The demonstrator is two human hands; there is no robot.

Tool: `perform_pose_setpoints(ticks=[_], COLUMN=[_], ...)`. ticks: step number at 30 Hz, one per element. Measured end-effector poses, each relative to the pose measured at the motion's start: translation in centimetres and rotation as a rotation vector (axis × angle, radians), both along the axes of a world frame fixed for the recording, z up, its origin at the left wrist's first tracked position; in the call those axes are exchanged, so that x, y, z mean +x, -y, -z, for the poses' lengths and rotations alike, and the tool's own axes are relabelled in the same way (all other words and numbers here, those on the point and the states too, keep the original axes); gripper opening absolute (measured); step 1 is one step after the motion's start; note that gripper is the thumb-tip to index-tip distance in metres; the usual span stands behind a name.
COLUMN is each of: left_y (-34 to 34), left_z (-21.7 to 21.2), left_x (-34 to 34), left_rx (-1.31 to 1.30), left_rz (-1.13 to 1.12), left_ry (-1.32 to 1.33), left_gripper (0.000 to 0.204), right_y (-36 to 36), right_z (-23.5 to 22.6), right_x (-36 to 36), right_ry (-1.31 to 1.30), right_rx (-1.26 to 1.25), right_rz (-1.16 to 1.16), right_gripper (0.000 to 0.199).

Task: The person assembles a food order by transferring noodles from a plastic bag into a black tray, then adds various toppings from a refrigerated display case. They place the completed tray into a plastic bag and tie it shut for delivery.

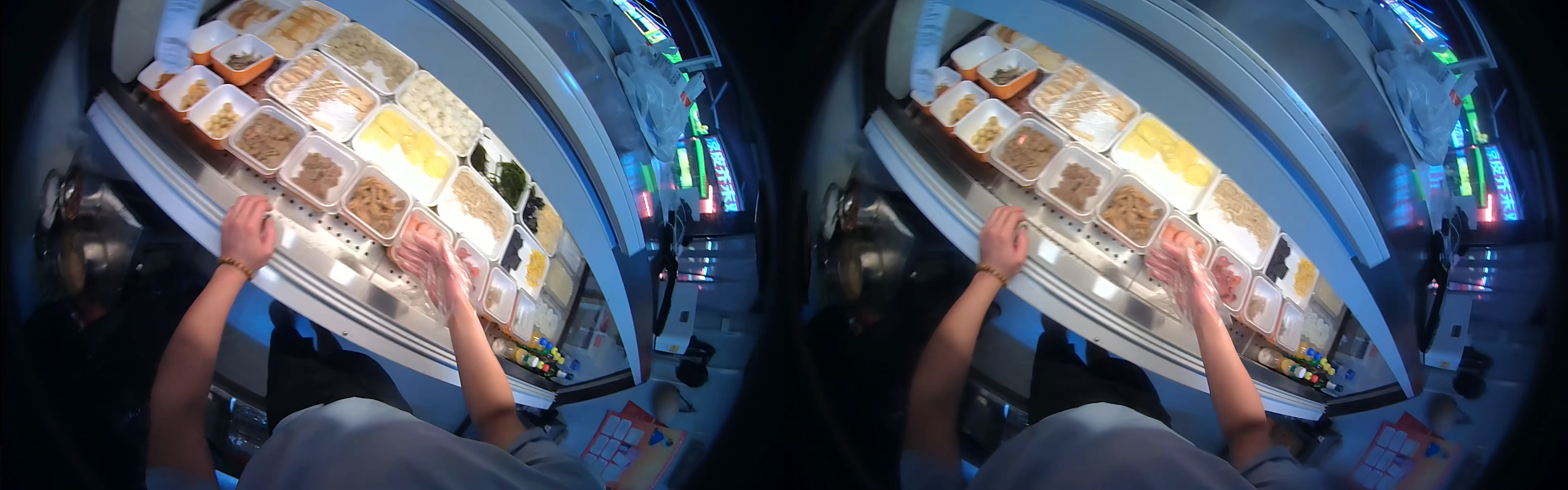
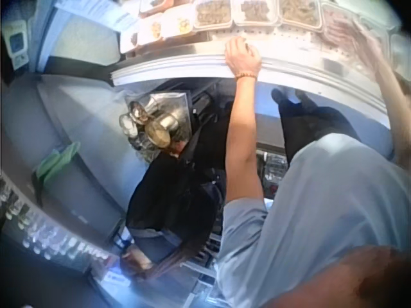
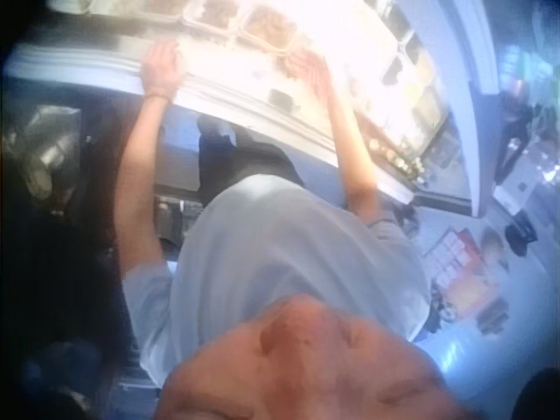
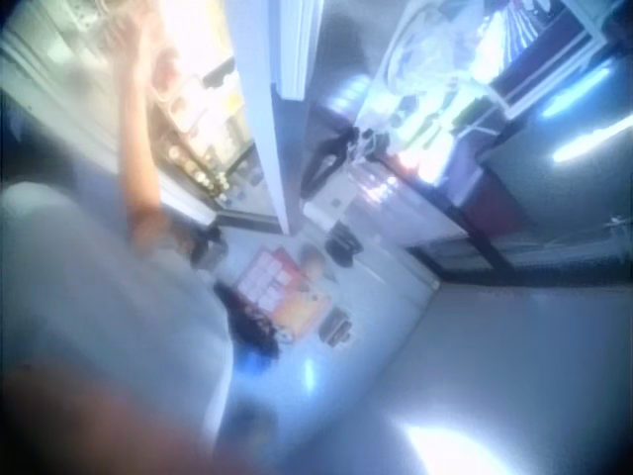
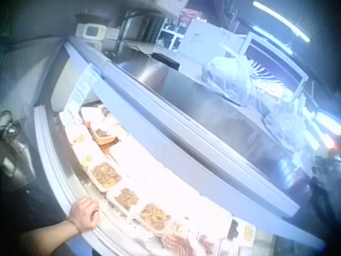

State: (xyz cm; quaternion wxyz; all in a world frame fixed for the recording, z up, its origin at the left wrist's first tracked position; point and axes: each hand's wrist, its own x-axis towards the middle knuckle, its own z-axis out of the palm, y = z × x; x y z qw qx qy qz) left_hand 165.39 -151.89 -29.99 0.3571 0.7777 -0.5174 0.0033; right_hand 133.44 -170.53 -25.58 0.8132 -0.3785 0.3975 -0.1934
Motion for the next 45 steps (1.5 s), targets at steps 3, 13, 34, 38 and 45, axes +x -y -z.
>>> perform_pose_setpoints(ticks=[3,13,34,38,45], left_y=[-0.4,-13.7,-28.7,-39.7,-30.6], left_z=[0.4,28.0,42.3,49.3,55.8], left_x=[-0.3,-24.2,-23.8,-24.7,-30.2], left_rx=[-0.057,-0.043,-0.383,-0.083,-0.351], left_rz=[-0.019,-0.985,-0.960,-1.303,-1.045], left_ry=[-0.001,-1.579,-1.776,-1.445,-1.708], left_gripper=[0.022,0.026,0.048,0.038,0.022], right_y=[-4.1,-19.1,-32.2,-31.9,-28.9], right_z=[0.0,-0.9,36.7,42.5,44.0], right_x=[-2.7,0.0,-11.4,-11.1,-9.4], right_ry=[-0.091,-0.040,-0.387,-0.308,-0.357], right_rx=[-0.109,-0.825,0.045,0.010,-0.053], right_rz=[0.123,-0.230,-0.327,-0.389,-0.497], right_gripper=[0.056,0.047,0.047,0.050,0.046])
